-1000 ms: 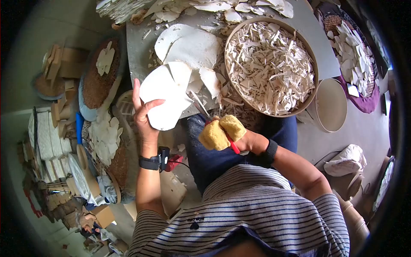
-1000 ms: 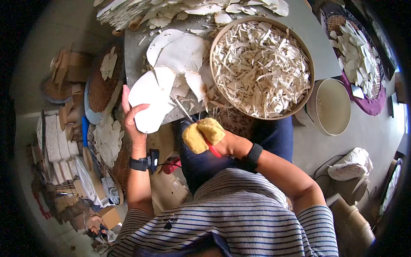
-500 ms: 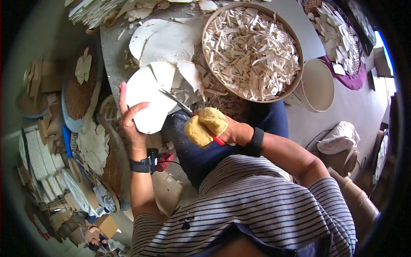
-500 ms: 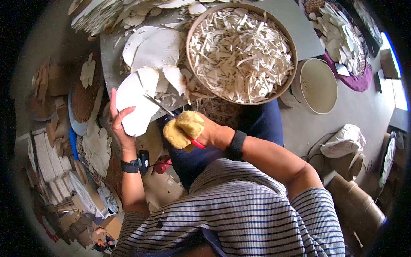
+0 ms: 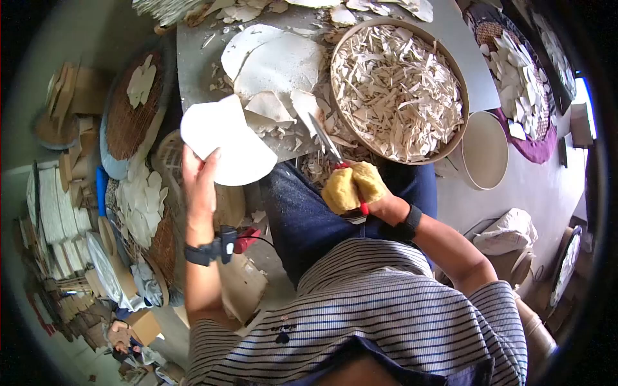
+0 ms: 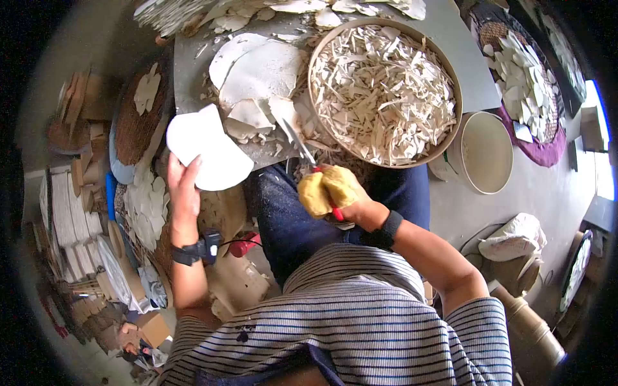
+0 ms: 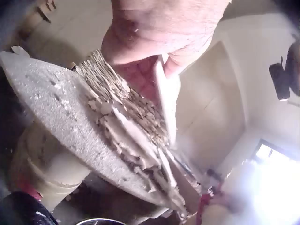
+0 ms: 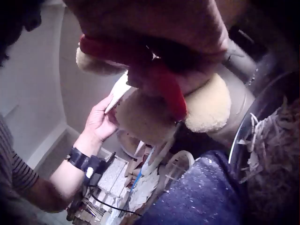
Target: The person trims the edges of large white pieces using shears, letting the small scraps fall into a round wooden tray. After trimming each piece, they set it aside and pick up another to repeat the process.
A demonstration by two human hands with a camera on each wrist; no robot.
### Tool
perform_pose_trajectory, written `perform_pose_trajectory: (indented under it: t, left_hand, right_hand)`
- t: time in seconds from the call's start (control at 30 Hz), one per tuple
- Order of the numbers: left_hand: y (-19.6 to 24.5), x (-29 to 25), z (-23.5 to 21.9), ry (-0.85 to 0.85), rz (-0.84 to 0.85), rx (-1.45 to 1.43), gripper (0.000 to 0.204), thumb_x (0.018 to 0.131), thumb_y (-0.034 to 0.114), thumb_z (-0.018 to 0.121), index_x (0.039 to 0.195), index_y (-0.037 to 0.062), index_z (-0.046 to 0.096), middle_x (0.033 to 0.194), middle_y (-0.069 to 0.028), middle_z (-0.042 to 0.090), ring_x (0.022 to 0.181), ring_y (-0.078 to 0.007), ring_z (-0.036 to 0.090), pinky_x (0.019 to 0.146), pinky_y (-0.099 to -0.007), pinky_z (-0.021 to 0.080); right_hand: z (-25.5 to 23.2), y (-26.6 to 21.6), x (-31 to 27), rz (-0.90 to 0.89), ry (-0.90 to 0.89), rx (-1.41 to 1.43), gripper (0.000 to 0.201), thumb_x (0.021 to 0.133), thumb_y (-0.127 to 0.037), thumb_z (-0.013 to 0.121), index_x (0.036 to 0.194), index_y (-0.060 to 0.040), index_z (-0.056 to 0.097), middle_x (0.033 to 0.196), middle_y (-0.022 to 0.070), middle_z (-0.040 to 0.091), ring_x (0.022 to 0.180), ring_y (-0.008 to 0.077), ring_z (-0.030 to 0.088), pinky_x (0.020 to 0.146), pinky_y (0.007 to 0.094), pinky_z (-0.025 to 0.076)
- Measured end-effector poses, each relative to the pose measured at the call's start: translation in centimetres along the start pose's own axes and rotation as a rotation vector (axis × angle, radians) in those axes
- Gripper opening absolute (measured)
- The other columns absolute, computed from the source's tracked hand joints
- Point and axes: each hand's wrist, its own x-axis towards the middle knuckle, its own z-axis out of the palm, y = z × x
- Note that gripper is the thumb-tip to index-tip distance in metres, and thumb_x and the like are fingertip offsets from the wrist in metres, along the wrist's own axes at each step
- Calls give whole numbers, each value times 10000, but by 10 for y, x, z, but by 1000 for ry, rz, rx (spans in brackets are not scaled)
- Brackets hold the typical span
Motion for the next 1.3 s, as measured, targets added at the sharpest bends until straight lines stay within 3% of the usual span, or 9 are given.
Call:
perform_pose_trajectory:
  t: [0.13, 0.23, 0.33, 0.37, 0.53, 0.77, 0.97, 1.1, 1.3]
  left_hand:
    - [-17, 31, -70, -67, -329, -4, 485, 791, 90, 588, 1220, -10, 383, 1102, -110, 539, 995, -188, 541, 847, -309, 443]
    - [-27, 94, -185, 300, -316, -267, 508, 817, 169, 580, 1249, -4, 376, 1137, -157, 521, 1020, -228, 539, 885, -338, 443]
    - [29, 99, -161, 528, -9, -249, 565, 858, 242, 541, 1280, -38, 292, 1308, -222, 322, 1178, -349, 407, 994, -365, 381]
    - [13, 95, -165, 185, 145, 162, 450, 852, 178, 539, 1223, -32, 394, 1288, -199, 371, 1123, -288, 471, 947, -335, 415]
    - [20, 54, 13, 22, 20, 541, 135, 801, 132, 604, 867, 30, 662, 933, -61, 641, 807, -130, 594, 718, -252, 479]
    - [-55, 38, 94, 97, 302, 1121, 792, 653, 213, 695, 1281, -18, 272, 1328, -294, 241, 1226, -424, 280, 1016, -457, 273]
    - [-55, 41, 68, 152, 384, 839, 274, 772, 105, 570, 1016, -20, 568, 1095, -181, 564, 1051, -321, 518, 894, -363, 414]
    - [-46, 34, 51, 219, 71, 149, 161, 844, 121, 536, 884, -21, 601, 823, -93, 638, 644, -142, 610, 590, -267, 502]
    - [-17, -8, 36, 255, -205, -430, 176, 843, 141, 577, 942, -2, 551, 826, -101, 615, 695, -175, 617, 631, -291, 535]
  right_hand:
    - [-6, -6, -12, 398, 226, 175, 703, 601, -102, 812, 1193, -30, 439, 1073, 41, 546, 977, 115, 523, 883, 275, 423]
    - [-6, -4, -19, 188, -39, -355, 620, 607, -150, 809, 1120, -35, 480, 1040, 29, 545, 943, 101, 521, 856, 258, 429]
    - [3, -4, -14, 155, -107, -330, 485, 623, -193, 797, 996, -43, 525, 955, 13, 553, 882, 95, 529, 769, 252, 448]
    - [12, -7, -12, 106, -131, -220, 373, 701, -196, 747, 967, -41, 536, 924, 13, 557, 855, 100, 538, 746, 256, 456]
    - [8, 21, -10, 295, -28, -271, 250, 678, -167, 698, 800, -32, 527, 739, 36, 505, 662, 151, 491, 611, 278, 415]
    - [14, 11, -25, 227, -64, -407, 187, 697, -125, 658, 686, -39, 492, 716, 27, 464, 669, 147, 445, 596, 290, 382]
    - [25, -5, -35, 212, -117, -553, 30, 738, -1, 574, 749, -21, 555, 780, 30, 493, 744, 134, 489, 667, 274, 419]
    - [22, -1, -39, 153, -177, -612, 59, 721, -6, 576, 777, -16, 560, 818, 60, 518, 751, 178, 524, 677, 271, 429]
    - [14, 6, -42, 213, -110, -521, 121, 699, -6, 586, 814, -7, 550, 789, 46, 514, 743, 173, 526, 671, 267, 428]
